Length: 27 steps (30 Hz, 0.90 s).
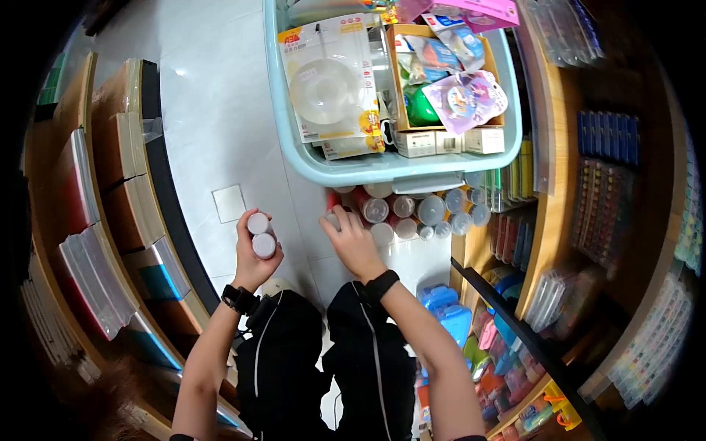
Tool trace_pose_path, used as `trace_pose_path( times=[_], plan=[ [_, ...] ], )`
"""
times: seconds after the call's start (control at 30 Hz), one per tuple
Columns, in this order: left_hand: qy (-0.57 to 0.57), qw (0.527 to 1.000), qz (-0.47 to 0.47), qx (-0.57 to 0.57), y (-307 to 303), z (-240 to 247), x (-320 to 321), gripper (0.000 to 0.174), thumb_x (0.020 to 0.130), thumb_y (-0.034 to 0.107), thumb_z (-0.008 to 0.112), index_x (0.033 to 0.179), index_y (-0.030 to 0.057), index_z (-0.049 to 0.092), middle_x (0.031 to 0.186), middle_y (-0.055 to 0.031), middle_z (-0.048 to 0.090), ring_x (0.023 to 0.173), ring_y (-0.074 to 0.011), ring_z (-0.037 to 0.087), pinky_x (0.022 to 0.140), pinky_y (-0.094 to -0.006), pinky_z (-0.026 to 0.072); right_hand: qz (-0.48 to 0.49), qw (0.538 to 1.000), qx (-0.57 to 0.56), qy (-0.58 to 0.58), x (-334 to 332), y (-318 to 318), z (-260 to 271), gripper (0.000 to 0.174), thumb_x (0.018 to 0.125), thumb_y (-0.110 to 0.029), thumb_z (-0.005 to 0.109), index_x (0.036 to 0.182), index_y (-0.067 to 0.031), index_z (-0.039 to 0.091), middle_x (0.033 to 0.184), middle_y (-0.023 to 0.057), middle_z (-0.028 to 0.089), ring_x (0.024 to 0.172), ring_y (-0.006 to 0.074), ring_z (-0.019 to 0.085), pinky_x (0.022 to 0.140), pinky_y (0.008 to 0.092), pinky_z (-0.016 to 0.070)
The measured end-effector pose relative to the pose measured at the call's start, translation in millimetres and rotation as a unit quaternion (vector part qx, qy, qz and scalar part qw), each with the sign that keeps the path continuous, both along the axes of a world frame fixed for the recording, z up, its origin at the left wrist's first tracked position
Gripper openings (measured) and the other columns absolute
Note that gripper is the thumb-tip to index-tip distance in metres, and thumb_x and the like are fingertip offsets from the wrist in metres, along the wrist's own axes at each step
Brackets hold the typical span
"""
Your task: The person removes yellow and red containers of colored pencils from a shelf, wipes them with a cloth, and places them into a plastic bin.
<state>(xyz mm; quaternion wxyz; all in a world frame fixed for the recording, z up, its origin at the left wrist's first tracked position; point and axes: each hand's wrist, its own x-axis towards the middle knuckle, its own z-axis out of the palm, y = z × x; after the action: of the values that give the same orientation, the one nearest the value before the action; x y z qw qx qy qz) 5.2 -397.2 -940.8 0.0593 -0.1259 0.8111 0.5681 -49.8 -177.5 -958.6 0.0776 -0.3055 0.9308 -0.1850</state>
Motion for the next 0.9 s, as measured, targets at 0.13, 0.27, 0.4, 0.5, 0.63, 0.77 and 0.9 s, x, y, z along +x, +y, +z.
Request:
trace_pose_path(
  times=[0.13, 0.27, 0.4, 0.5, 0.63, 0.77, 0.9],
  plan=[
    [0.006, 0.997, -0.077, -0.030, -10, -39, -11, 0.079, 0.064, -0.001, 0.066, 0.134, 0.0079, 0.030, 0.106, -0.0106, 0.052, 0.086, -0.0230, 0.057, 0.078, -0.0319, 0.0479, 0.084, 0.995, 0.051, 0.022, -10, 3, -9, 0.036, 0.073, -0.009, 0.057, 0.109, -0.0144, 0.057, 0.116, 0.0133, 0.053, 0.092, 0.0254, 0.058, 0.062, 0.0296, 0.0550],
    [0.043, 0.994, -0.093, -0.044, -14, -70, -16, 0.074, 0.063, 0.002, 0.069, 0.130, 0.0095, 0.037, 0.105, -0.0165, 0.054, 0.090, -0.0318, 0.059, 0.077, -0.0366, 0.0501, 0.076, 0.995, 0.063, -0.005, -20, 0, -13, 0.040, 0.074, -0.008, 0.056, 0.113, -0.0136, 0.054, 0.121, 0.0150, 0.050, 0.099, 0.0288, 0.055, 0.064, 0.0323, 0.0561],
    [-0.011, 0.996, -0.087, -0.025, -16, -88, -12, 0.071, 0.063, 0.003, 0.069, 0.127, 0.0095, 0.038, 0.105, -0.0165, 0.054, 0.091, -0.0339, 0.058, 0.079, -0.0374, 0.0490, 0.029, 0.996, 0.078, -0.035, -16, -3, -23, 0.043, 0.075, -0.007, 0.055, 0.118, -0.0134, 0.051, 0.128, 0.0172, 0.044, 0.105, 0.0339, 0.052, 0.067, 0.0356, 0.0564],
    [-0.011, 0.995, -0.095, -0.033, -13, -108, -7, 0.067, 0.064, 0.003, 0.067, 0.124, 0.0093, 0.039, 0.104, -0.0159, 0.054, 0.093, -0.0342, 0.057, 0.080, -0.0376, 0.0477, 0.018, 0.997, 0.078, -0.001, -10, -4, -40, 0.043, 0.076, -0.007, 0.055, 0.118, -0.0128, 0.051, 0.129, 0.0172, 0.044, 0.106, 0.0339, 0.052, 0.067, 0.0357, 0.0564],
    [-0.019, 0.992, -0.126, 0.003, -6, -112, -5, 0.063, 0.064, 0.002, 0.065, 0.122, 0.0082, 0.039, 0.107, -0.0167, 0.051, 0.099, -0.0372, 0.053, 0.082, -0.0400, 0.0458, 0.001, 0.997, 0.076, 0.024, -10, -5, -44, 0.041, 0.076, -0.007, 0.055, 0.116, -0.0105, 0.050, 0.130, 0.0172, 0.044, 0.105, 0.0334, 0.052, 0.067, 0.0355, 0.0565],
    [-0.014, 0.990, -0.139, 0.025, 0, -103, -4, 0.063, 0.065, 0.002, 0.065, 0.122, 0.0073, 0.039, 0.107, -0.0174, 0.051, 0.099, -0.0375, 0.052, 0.083, -0.0396, 0.0452, 0.010, 0.997, 0.078, 0.016, -10, -5, -38, 0.038, 0.078, -0.009, 0.059, 0.115, -0.0081, 0.050, 0.128, 0.0184, 0.044, 0.105, 0.0340, 0.051, 0.077, 0.0371, 0.0535],
    [0.001, 0.990, -0.137, 0.040, 3, -101, -5, 0.063, 0.065, 0.002, 0.064, 0.122, 0.0069, 0.039, 0.108, -0.0175, 0.051, 0.098, -0.0375, 0.052, 0.083, -0.0396, 0.0452, 0.025, 0.994, 0.107, -0.002, -11, -5, -33, 0.039, 0.078, -0.010, 0.060, 0.115, -0.0071, 0.049, 0.129, 0.0191, 0.043, 0.107, 0.0346, 0.050, 0.078, 0.0365, 0.0529]
  ],
)
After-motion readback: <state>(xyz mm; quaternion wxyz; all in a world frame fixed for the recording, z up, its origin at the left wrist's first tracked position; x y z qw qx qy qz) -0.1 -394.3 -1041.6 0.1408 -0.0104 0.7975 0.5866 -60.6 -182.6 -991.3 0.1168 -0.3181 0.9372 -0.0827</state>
